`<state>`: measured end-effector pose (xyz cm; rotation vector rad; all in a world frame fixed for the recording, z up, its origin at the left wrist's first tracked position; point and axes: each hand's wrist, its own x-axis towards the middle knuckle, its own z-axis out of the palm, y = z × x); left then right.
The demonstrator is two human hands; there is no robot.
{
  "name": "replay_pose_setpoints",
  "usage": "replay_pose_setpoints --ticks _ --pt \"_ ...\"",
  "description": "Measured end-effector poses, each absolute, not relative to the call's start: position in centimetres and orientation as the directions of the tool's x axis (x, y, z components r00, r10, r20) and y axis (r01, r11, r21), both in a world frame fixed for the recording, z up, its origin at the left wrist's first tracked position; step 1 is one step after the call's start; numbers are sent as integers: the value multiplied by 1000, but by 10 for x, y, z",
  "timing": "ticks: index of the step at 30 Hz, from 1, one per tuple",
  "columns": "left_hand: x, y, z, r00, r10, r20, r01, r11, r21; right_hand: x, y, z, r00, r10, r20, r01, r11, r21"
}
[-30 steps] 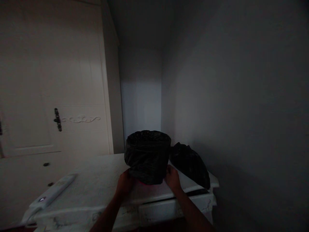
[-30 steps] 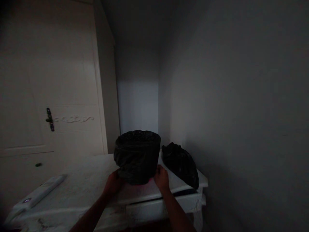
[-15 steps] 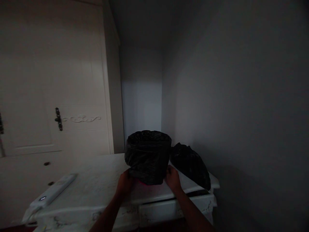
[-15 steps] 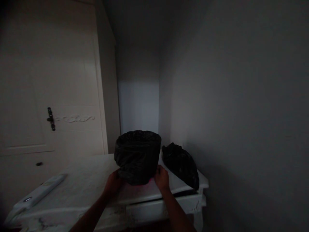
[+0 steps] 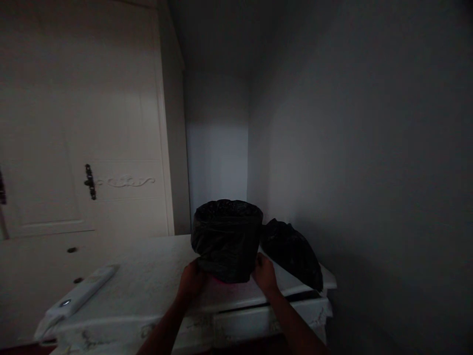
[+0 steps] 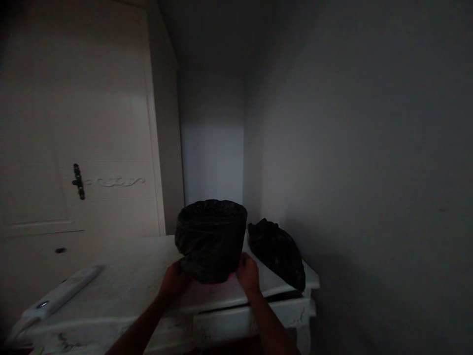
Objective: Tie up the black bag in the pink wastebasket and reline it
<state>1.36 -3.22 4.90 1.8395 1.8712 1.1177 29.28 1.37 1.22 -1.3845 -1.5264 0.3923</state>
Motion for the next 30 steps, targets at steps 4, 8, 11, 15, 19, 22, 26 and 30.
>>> replay_pose_setpoints --ticks 4,8,11,15,19,22,26,30 --pt "12 -29 45 -134 940 313 721 -124 681 293 15 11 135 879 457 554 315 -770" --pt "12 -29 45 -138 943 304 719 -115 685 294 14 9 126 873 472 548 335 -766" --pt "12 -28 45 -140 943 302 725 -110 680 294 14 9 138 867 478 541 338 -770" --pt "9 -27 42 -146 932 332 695 -142 704 294 13 12 134 878 459 526 330 -784" --pt "5 -28 40 -273 876 398 485 -232 843 294 9 16 131 878 461 462 357 -812" --pt "4 -32 41 -349 863 365 241 -293 925 295 7 19 181 861 476 347 397 -850" --pt "3 -39 49 -388 854 347 35 -363 931 299 7 19 269 861 432 119 415 -902" --pt "5 -42 68 -497 726 475 86 -503 860 303 6 22 293 893 341 -192 404 -894"
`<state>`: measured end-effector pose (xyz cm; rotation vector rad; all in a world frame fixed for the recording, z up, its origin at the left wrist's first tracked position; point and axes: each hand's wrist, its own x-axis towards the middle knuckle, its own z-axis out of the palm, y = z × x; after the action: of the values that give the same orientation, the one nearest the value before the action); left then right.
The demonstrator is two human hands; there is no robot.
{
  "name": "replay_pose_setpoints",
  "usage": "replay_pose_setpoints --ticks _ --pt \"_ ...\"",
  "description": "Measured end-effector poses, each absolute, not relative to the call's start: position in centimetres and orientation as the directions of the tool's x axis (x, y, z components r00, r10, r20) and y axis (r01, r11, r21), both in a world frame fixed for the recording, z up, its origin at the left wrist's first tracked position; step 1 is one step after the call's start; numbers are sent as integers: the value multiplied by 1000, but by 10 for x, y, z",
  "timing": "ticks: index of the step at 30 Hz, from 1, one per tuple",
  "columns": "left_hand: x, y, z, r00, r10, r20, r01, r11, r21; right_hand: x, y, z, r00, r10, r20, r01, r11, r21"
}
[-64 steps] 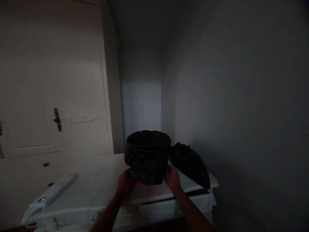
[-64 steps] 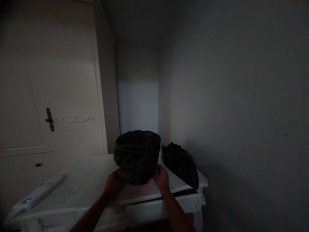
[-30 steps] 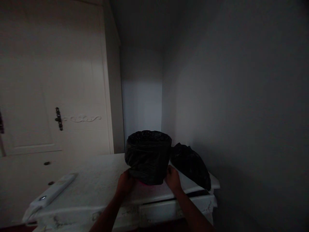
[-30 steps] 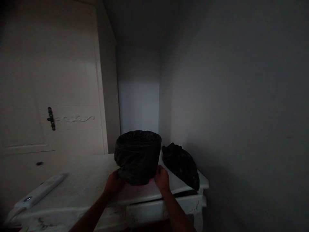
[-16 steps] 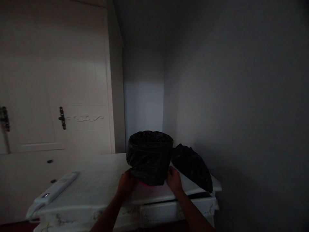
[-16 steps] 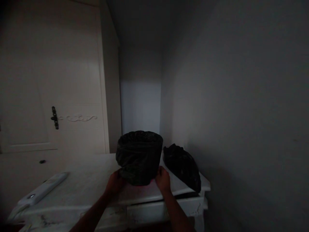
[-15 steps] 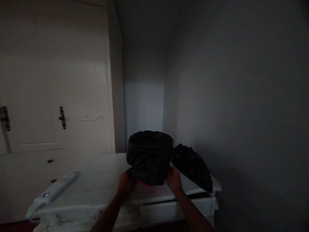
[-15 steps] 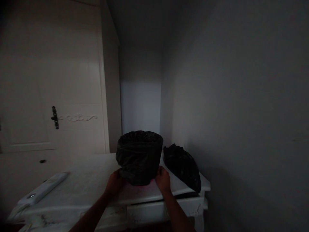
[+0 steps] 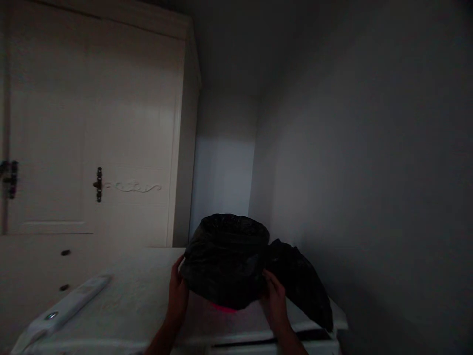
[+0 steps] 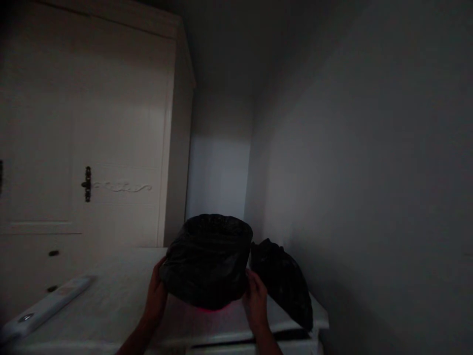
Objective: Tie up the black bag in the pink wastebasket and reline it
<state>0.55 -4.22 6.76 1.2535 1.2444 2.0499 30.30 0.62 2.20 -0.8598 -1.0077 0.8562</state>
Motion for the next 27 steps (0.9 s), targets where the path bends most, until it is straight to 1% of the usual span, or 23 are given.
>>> replay_pose_setpoints --ticks 3,4,6,8,10,13,15,19,23,27 --pt "12 -42 88 -459 710 534 78 -566 821 303 3 34 245 926 286 -414 367 -833" --pt "14 -42 96 -434 716 547 72 -578 813 303 1 40 237 928 287 -458 367 -810" --pt "17 -41 109 -389 709 588 89 -606 790 302 -2 56 248 914 321 -475 403 -782" --pt "18 -41 121 -351 701 621 118 -625 772 302 -5 72 259 890 376 -416 454 -788" --pt "18 -42 129 -313 714 626 120 -624 772 304 -6 85 231 885 405 -339 463 -819" --pt "18 -43 137 -255 736 627 100 -624 775 311 -6 97 166 912 375 -292 409 -864" --pt "18 -43 142 -243 731 637 129 -627 768 316 -5 103 118 933 341 -276 361 -891" --pt "21 -40 152 -285 680 675 288 -612 737 320 -7 116 25 949 315 -189 314 -930" --pt "27 -42 164 -342 606 718 426 -581 694 316 -10 133 97 938 332 -95 341 -935" --pt "35 -48 177 -408 614 676 467 -496 732 311 -10 147 122 943 309 -70 318 -945"
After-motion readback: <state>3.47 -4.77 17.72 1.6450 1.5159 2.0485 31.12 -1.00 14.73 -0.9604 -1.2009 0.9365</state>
